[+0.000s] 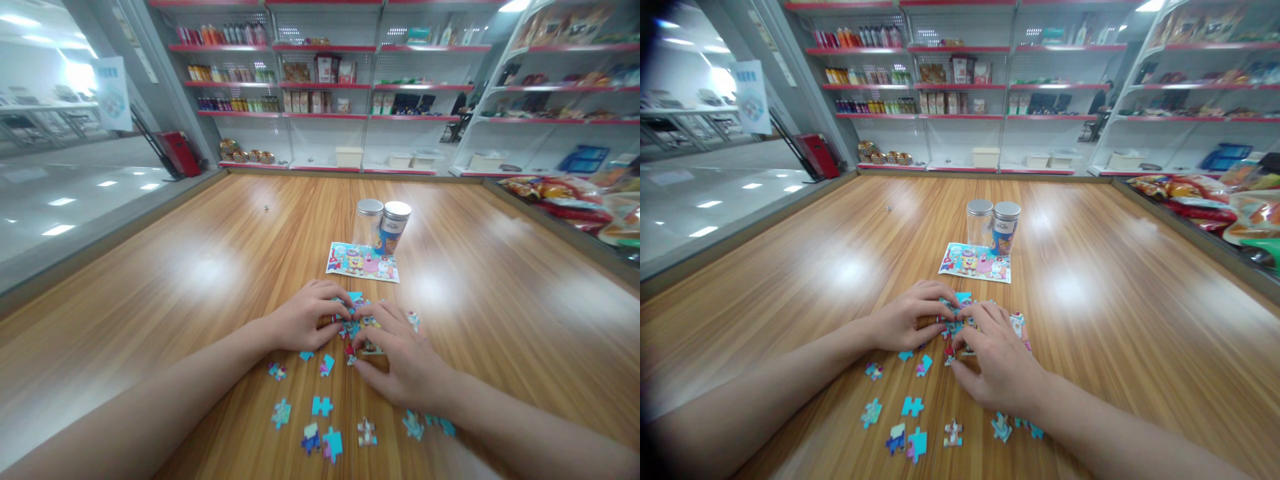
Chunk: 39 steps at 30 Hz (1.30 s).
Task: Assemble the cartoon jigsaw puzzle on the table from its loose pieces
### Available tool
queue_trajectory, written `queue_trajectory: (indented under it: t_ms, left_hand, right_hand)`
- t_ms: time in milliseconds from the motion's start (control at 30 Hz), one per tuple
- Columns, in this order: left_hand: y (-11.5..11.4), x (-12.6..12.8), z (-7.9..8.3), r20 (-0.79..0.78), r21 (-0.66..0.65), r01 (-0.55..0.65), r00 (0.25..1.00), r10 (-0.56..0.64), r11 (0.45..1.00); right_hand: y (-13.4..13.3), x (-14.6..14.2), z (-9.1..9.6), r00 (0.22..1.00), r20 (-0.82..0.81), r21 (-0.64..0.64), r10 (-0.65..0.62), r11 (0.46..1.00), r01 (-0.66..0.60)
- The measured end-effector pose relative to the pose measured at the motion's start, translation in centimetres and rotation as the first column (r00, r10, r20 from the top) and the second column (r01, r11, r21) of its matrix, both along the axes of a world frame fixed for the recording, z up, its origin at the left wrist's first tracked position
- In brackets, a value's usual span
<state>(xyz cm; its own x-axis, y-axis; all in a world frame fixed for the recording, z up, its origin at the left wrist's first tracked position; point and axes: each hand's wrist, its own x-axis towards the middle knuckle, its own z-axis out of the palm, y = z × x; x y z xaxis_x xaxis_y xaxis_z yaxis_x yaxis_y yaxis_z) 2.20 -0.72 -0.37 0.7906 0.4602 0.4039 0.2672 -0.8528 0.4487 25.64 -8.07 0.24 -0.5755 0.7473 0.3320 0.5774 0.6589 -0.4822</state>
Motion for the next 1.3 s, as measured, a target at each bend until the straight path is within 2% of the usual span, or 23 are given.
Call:
queue_trajectory:
  t_ms: [700,833,1033,1300]
  left_hand:
    - [-0.1,0.0,0.3,-0.013,-0.005,0.037,0.999,-0.037,0.999]
    - [-0.2,-0.1,0.4,0.017,0.017,0.073,0.997,-0.073,0.997]
    - [-0.1,-0.2,0.9,0.042,0.027,0.199,0.979,-0.200,0.980]
    - [-0.1,0.0,1.0,0.056,0.027,0.202,0.978,-0.203,0.979]
  right_hand:
    - [0.0,-0.2,0.0,0.999,-0.033,0.050,-0.040,0.998,0.041]
    - [-0.1,-0.2,0.4,0.998,-0.058,0.061,-0.021,0.998,0.025]
    - [0.0,0.1,0.2,0.996,-0.081,0.080,-0.030,0.996,0.036]
    - [0.1,0.5,-0.4,0.989,-0.143,0.130,-0.027,0.990,0.046]
